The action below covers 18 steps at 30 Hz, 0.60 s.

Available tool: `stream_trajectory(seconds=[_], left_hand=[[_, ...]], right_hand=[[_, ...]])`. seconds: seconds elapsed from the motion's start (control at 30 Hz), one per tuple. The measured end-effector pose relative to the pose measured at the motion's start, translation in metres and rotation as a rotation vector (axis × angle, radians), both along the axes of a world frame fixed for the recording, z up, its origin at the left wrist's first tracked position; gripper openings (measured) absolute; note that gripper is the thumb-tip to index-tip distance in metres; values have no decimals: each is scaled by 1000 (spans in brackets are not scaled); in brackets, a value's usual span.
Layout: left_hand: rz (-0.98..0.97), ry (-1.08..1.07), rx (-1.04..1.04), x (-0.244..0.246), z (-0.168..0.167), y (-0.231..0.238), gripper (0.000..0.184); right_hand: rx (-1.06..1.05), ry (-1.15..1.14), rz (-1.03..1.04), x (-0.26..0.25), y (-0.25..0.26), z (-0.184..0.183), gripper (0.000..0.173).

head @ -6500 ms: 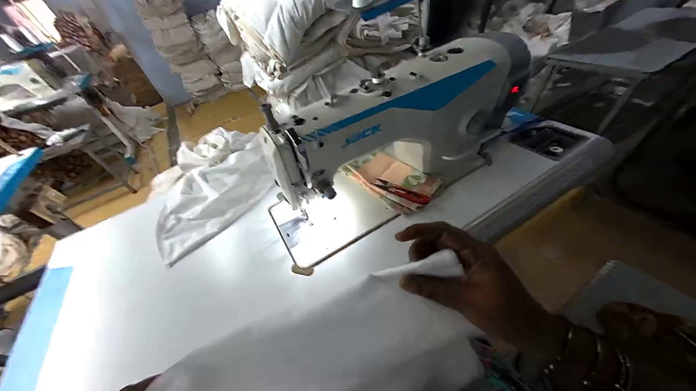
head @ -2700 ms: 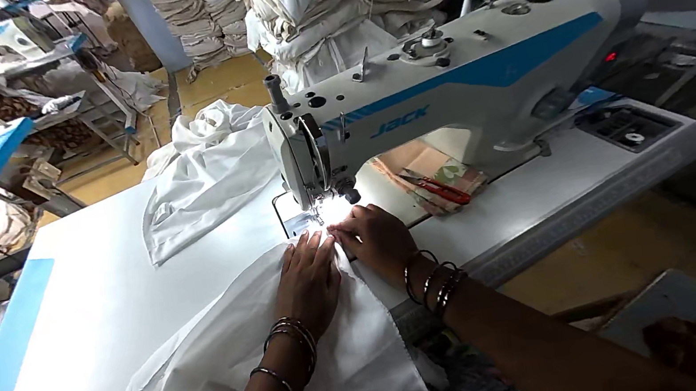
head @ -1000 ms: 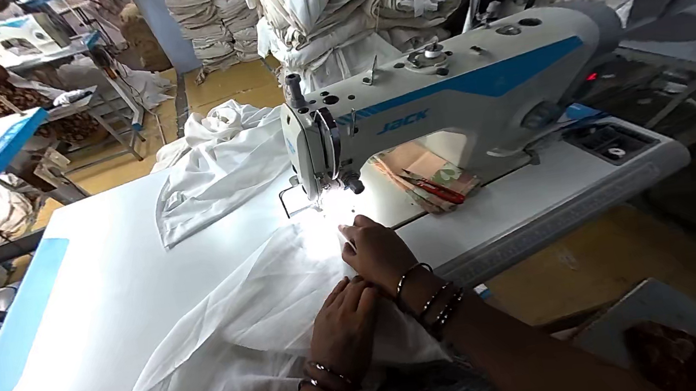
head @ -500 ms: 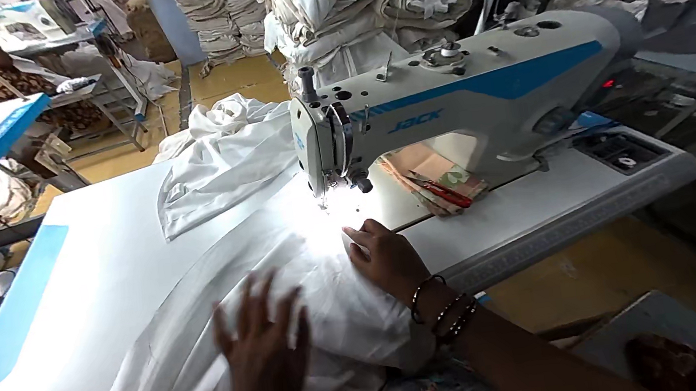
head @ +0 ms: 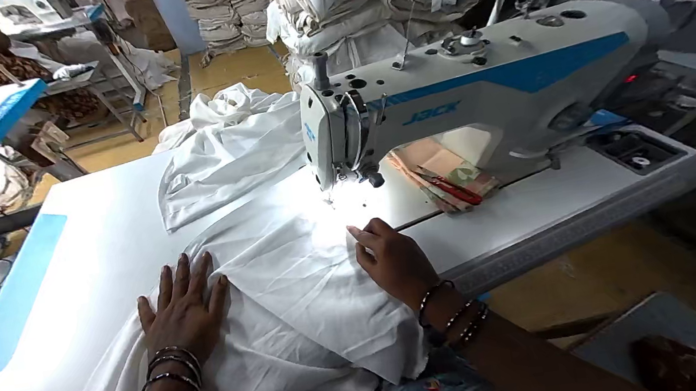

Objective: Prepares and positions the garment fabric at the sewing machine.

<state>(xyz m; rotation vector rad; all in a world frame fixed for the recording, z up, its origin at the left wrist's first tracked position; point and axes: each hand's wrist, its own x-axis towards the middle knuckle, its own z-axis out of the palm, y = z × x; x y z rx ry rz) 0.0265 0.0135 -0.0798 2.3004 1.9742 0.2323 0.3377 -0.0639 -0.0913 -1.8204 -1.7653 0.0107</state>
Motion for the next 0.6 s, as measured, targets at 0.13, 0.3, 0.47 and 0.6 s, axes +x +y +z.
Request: stream_trajectory(seconds=[0.13, 0.3, 0.47, 0.6], left_hand=[[33, 7, -35, 1, 1, 6, 64], [38, -5, -32, 2, 3, 6, 63], [34, 3, -46, 2, 4, 9, 63], [26, 16, -32, 2, 1, 13, 63]], right_hand=[[3, -12, 17, 2, 1, 1, 32], [50, -17, 18, 4, 2, -5, 35], [69, -22, 10, 3, 2, -6, 36], [62, -26, 10, 3, 2, -5, 35]])
